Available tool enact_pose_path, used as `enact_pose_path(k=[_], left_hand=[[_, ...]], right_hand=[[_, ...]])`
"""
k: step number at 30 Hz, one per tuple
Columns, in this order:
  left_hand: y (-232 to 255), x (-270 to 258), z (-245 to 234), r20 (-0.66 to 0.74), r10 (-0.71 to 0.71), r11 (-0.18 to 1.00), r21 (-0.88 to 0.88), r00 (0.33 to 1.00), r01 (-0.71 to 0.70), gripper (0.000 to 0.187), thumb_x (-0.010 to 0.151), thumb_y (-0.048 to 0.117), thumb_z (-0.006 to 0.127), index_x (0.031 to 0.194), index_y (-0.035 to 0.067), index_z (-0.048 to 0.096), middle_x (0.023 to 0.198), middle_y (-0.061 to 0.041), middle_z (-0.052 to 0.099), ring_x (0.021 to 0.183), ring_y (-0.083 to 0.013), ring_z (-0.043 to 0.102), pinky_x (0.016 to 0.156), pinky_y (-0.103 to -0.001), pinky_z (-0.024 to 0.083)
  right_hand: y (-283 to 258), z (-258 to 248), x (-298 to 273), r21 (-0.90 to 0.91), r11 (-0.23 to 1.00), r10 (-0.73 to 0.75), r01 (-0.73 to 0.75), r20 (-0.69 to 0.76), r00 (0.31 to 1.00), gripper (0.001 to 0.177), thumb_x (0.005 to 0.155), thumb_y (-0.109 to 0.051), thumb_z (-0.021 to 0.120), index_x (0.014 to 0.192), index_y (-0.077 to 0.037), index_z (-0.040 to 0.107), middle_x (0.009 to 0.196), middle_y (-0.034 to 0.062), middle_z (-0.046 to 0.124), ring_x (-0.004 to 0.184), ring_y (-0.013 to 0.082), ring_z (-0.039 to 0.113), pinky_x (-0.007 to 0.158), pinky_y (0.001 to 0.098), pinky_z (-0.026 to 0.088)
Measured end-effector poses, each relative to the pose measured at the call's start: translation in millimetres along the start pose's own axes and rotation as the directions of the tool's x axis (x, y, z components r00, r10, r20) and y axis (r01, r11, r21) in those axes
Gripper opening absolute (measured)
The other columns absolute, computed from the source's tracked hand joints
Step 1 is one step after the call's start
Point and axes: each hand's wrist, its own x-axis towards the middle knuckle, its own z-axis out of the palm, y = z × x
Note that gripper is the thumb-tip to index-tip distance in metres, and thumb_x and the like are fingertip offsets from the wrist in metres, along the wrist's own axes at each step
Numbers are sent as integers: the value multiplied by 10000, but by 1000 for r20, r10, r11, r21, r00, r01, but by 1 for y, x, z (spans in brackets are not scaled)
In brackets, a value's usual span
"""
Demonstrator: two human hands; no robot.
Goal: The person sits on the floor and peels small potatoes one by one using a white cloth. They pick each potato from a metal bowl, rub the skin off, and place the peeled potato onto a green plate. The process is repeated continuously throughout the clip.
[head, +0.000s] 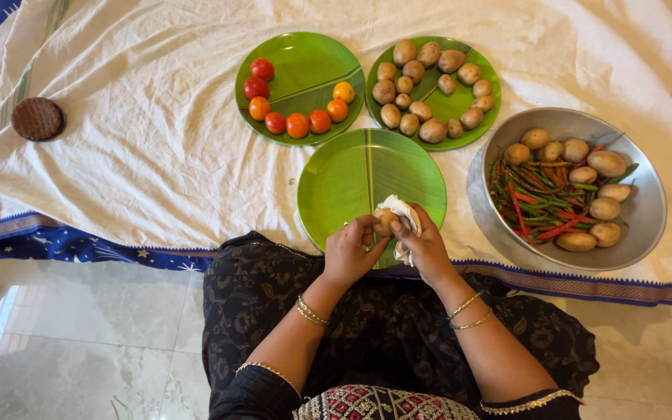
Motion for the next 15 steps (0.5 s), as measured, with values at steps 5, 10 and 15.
enact_pose_path(k=[5, 10, 15], left_hand=[[-3, 0, -1, 44, -39, 999, -7, 998, 40, 388, 799, 250, 856, 1063, 116, 605, 654, 18, 540, 590, -182, 595, 531, -339, 466], [-7, 0, -1, 35, -27, 999, 18, 999, 26, 341, 811, 260, 855, 1019, 142, 612, 635, 23, 539, 588, -187, 609, 535, -346, 468], [-13, -3, 6, 2, 20, 1000, -16, 1000, -20, 338, 843, 276, 835, 1009, 120, 585, 685, 12, 578, 633, -190, 627, 557, -337, 485]], right_hand=[[-1, 1, 1, -11, 1000, 11, -11, 5, 1000, 520, 923, -314, 727, 1361, -84, 566, 1048, -32, 662, 788, 29, 548, 629, 200, 456], [1, 0, 1, -27, 1000, 10, -9, 22, 1000, 534, 921, -315, 732, 1370, -84, 559, 1023, -31, 650, 745, 35, 521, 593, 210, 446], [4, 3, -1, -49, 998, -49, 49, 11, 999, 537, 941, -321, 730, 1384, -73, 555, 1027, -23, 641, 757, 34, 519, 607, 204, 435]])
